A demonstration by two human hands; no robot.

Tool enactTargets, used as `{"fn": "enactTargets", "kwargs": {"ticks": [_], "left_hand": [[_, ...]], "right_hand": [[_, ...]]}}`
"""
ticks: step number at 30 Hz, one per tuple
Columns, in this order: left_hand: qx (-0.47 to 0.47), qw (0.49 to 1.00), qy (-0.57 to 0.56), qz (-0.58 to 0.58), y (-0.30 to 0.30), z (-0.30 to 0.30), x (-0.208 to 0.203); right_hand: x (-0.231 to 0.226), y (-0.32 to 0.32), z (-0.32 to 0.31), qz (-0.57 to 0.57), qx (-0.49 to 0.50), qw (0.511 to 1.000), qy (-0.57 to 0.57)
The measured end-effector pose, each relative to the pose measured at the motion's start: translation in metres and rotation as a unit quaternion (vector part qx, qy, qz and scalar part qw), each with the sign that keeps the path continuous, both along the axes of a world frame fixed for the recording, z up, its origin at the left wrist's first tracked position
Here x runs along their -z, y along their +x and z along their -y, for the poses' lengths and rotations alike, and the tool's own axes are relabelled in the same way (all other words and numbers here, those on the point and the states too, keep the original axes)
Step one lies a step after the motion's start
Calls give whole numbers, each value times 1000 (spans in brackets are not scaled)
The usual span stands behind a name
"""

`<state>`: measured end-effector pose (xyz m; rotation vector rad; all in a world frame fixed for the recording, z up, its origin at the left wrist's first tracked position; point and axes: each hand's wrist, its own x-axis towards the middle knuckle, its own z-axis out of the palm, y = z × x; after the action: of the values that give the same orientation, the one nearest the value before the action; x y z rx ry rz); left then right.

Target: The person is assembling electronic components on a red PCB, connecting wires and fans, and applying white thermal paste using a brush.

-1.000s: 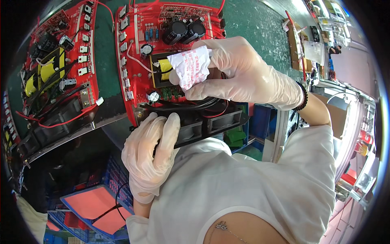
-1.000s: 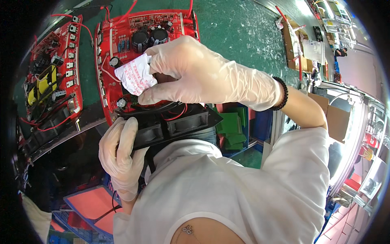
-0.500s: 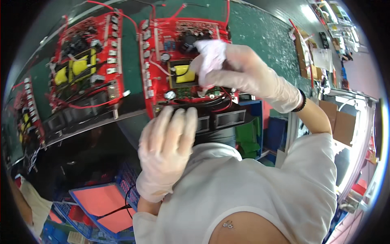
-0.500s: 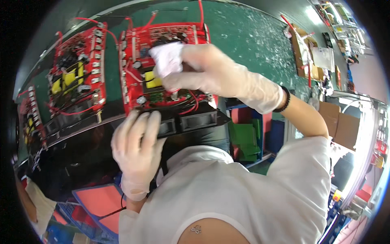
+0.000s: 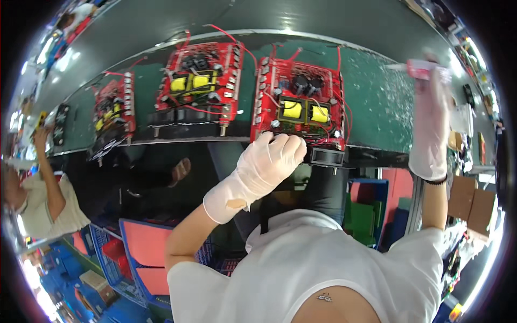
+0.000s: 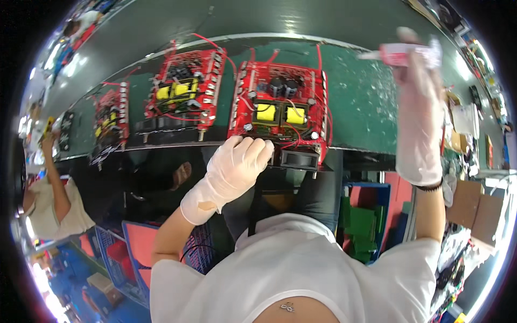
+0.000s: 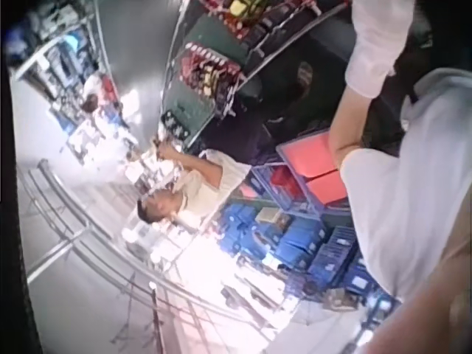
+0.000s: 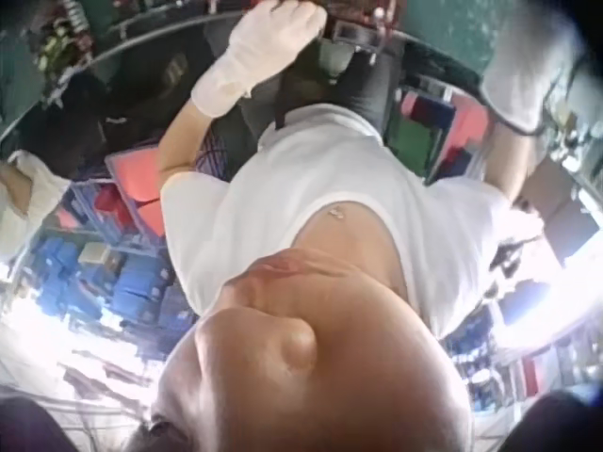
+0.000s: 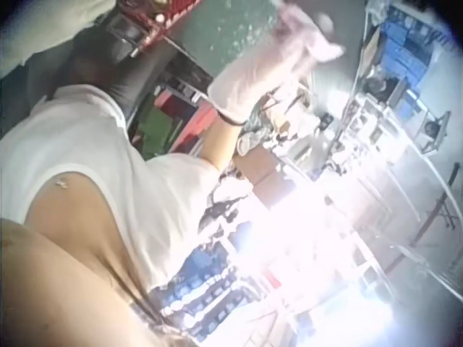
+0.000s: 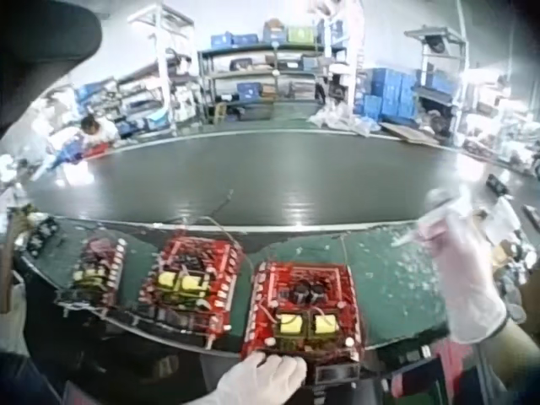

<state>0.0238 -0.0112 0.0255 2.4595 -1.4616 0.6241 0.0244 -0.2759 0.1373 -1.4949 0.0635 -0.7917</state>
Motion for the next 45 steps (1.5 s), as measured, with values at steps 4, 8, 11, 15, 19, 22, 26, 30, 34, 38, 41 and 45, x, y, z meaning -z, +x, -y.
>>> {"fn": "enactTargets", "kwargs": {"ticks": [4,8,11,15,19,22,26,30,34,38,41,45], "left_hand": [[35,999,-22,6,11,-22,-37],[-6,996,-60,-68,-2,-53,-85],[-57,990,-111,-58,-12,-72,-113],[-206,943,-261,-22,-31,-104,-138],[-326,852,-401,80,-39,-154,-132],[-436,821,-312,196,-45,-192,-130],[-459,809,-208,302,-46,-228,-124],[-484,791,-204,314,-57,-253,-119],[-513,774,-237,285,-51,-260,-112],[-519,774,-260,252,-34,-271,-106],[-515,800,-226,210,-3,-286,-103],[-544,804,-130,201,41,-315,-98]], "right_hand": [[-25,-16,9,99,128,961,-225],[-26,-21,27,113,134,943,-281],[-23,-4,19,183,115,924,-316],[-5,23,-11,204,48,915,-344],[25,45,-70,113,-29,875,-470],[53,44,-147,95,-197,890,-399],[85,64,-222,152,-325,866,-348],[102,73,-250,45,-287,843,-453],[108,85,-239,101,-306,873,-366],[71,75,-178,-18,-372,845,-383],[49,55,-126,-14,-333,854,-400],[59,25,-58,-57,-299,869,-391]]}}
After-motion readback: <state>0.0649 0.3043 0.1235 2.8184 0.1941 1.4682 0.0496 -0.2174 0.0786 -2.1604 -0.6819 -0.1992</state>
